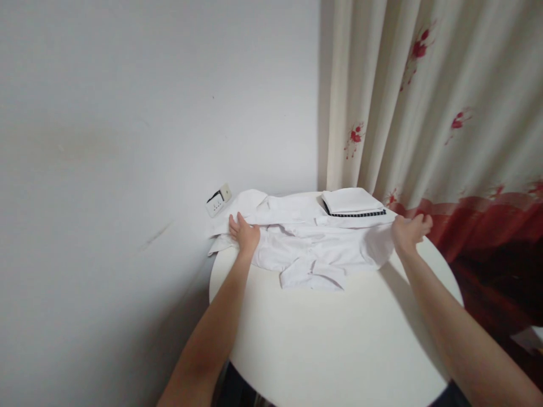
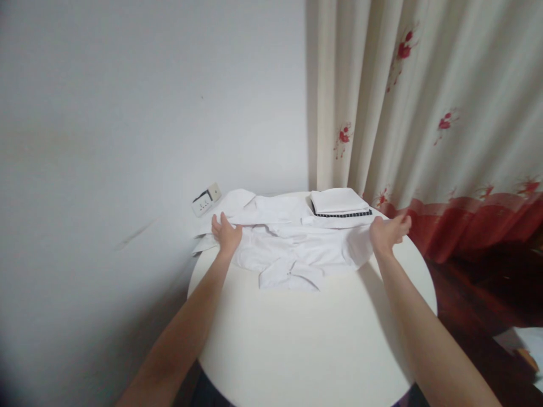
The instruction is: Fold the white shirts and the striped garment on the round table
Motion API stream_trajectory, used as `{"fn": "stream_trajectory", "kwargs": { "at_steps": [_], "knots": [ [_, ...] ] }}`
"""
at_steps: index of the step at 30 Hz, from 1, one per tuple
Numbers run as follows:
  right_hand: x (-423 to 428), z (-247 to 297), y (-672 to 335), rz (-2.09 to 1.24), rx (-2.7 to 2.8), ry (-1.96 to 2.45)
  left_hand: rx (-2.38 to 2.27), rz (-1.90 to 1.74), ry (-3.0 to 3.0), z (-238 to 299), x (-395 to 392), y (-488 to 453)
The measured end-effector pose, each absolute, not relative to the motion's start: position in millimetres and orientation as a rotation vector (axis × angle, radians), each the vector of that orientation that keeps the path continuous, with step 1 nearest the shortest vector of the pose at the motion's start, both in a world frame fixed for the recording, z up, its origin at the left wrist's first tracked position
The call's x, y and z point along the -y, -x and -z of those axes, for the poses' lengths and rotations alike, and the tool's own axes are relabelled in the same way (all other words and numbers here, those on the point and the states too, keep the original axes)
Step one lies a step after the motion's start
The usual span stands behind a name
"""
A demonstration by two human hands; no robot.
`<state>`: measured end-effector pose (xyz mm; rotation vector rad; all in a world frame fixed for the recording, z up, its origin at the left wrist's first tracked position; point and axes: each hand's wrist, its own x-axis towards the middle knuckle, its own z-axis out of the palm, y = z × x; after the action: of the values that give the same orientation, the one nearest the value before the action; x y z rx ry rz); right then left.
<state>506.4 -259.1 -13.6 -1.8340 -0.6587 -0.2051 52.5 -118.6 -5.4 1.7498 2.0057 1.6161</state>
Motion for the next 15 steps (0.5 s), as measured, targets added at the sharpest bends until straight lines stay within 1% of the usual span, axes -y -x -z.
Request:
{"fn": "stream_trajectory", "kwargs": {
  "at_steps": [3,6,9,12,15],
  "knots": [
    [256.5,18.1,-491.8,0.243,0.859,1.874,-1.996,-1.490,-2.113,4.0,124.1,-58.8],
    [247.4,24.8,-469.6,0.091,1.272,1.890,-1.852,-1.292,-2.349,7.9,122.7,-64.4],
    [239.5,31.7,-452.2,-0.069,1.547,1.931,-1.685,-1.052,-2.466,17.7,119.4,-70.2],
    [237.1,37.4,-446.8,-0.167,1.639,1.936,-1.538,-0.876,-2.513,28.1,118.1,-75.4],
    [237.9,41.5,-448.6,-0.180,1.619,1.912,-1.497,-0.828,-2.508,34.3,118.3,-78.8]
  ]
}}
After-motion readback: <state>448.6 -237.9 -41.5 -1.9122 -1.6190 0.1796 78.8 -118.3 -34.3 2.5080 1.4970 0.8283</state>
